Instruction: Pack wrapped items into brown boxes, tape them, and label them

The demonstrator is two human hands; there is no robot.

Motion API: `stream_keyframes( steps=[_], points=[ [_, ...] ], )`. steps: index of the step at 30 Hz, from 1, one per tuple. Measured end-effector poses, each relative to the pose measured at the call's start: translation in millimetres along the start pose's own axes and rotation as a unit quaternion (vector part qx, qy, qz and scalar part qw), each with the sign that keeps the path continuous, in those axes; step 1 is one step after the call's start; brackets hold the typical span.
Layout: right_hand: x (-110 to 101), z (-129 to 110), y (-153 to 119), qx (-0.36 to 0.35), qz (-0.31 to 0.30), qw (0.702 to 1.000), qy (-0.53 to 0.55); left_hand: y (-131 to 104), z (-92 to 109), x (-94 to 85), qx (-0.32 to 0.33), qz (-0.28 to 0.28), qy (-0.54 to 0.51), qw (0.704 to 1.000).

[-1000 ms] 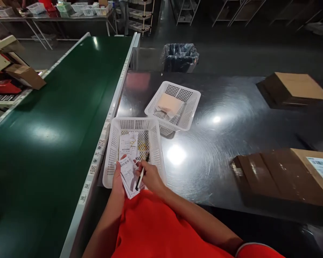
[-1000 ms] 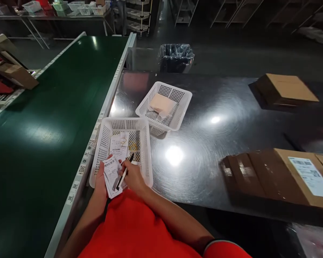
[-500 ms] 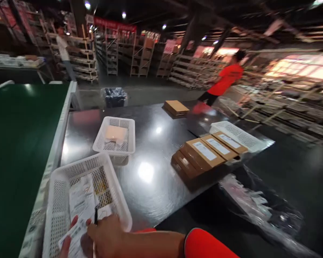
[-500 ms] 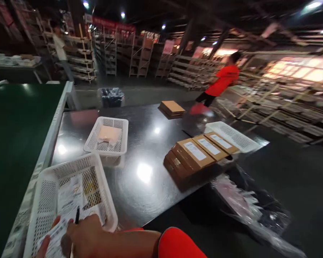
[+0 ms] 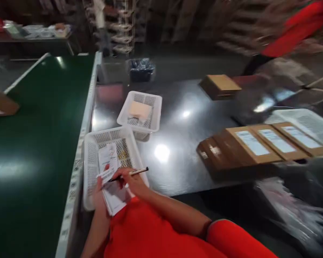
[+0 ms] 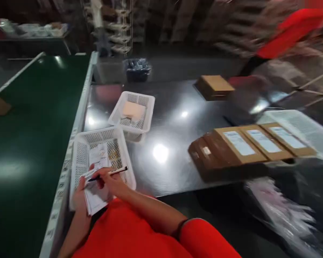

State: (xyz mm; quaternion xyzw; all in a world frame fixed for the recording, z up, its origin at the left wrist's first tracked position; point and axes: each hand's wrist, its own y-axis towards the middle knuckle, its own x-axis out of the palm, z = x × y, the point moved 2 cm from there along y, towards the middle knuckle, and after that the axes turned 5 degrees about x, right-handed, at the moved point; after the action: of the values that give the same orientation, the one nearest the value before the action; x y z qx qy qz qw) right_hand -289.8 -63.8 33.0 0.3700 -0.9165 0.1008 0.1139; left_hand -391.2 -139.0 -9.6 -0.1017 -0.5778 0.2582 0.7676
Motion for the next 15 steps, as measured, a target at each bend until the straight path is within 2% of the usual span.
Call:
stream_keyframes(
  steps=[1,4,6,8,11,15],
  points=[
    [1,2,-1,0.022,-0.007,1.000,0.014,0,-3,2.4,0.004,0.029,0.010,1.000],
    [4,12,-9,0.087,-0.023,0.996,0.010,1,-8,14.8,0.023,0.055,0.003,0.998],
    [5,16,-15,0.104,-0.011,0.995,0.004,-3,-10,22.6,0.037,0.063,-0.012,0.997],
    [5,19,-19,0.089,0.028,0.996,-0.006,-9,-12,27.0,0.041,0.065,-0.022,0.997],
    [4,17,-18,0.028,0.092,0.994,-0.045,-14,-13,28.1,0.045,0.069,-0.030,0.996],
    [6,14,-17,0.002,0.094,0.991,-0.090,-13,-13,29.9,0.047,0.085,-0.029,0.995]
  ],
)
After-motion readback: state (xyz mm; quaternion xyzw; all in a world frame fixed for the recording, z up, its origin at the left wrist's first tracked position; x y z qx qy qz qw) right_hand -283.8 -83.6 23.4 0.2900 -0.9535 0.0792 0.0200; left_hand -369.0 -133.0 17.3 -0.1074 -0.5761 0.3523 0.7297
